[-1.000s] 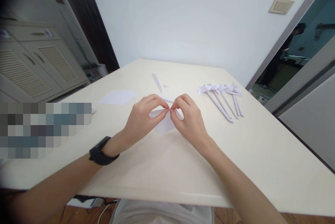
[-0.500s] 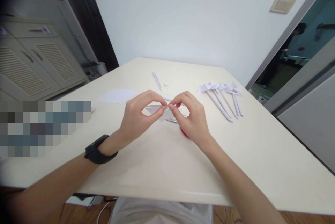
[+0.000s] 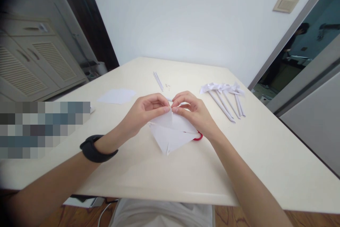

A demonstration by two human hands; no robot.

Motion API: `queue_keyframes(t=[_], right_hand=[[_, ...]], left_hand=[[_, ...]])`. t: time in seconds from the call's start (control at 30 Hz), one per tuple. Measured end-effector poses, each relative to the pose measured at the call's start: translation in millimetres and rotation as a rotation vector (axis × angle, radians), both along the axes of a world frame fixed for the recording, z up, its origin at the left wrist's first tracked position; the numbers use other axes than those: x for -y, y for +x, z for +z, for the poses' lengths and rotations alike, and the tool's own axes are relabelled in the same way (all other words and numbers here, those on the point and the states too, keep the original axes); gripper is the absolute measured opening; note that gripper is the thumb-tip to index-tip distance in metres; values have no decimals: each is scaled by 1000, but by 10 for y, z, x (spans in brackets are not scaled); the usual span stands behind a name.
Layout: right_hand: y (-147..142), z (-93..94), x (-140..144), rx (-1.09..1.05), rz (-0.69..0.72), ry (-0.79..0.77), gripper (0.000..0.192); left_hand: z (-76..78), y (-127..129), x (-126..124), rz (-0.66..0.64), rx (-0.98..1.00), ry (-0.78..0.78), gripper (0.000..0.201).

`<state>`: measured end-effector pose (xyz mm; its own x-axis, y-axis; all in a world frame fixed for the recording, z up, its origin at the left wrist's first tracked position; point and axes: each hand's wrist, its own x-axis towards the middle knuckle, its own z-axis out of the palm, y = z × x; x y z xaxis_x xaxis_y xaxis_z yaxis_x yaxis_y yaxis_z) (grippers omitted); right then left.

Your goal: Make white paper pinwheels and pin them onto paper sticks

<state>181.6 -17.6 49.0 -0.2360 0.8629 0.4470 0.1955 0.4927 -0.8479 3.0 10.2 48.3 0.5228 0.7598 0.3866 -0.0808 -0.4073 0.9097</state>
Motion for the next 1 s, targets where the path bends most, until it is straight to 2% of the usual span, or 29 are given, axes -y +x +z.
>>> queue_keyframes(t=[0.2, 0.5, 1.0], right_hand=[[-2, -17, -11, -20, 8, 15, 6], [-67, -59, -8, -21, -63, 161, 8], [-95, -91, 16, 52, -145, 309, 3]], left_hand=[[-27, 15, -6, -10, 7, -35, 12], [-62, 24, -18, 35, 33, 30, 11], [-50, 46, 48, 91, 35, 174, 10]])
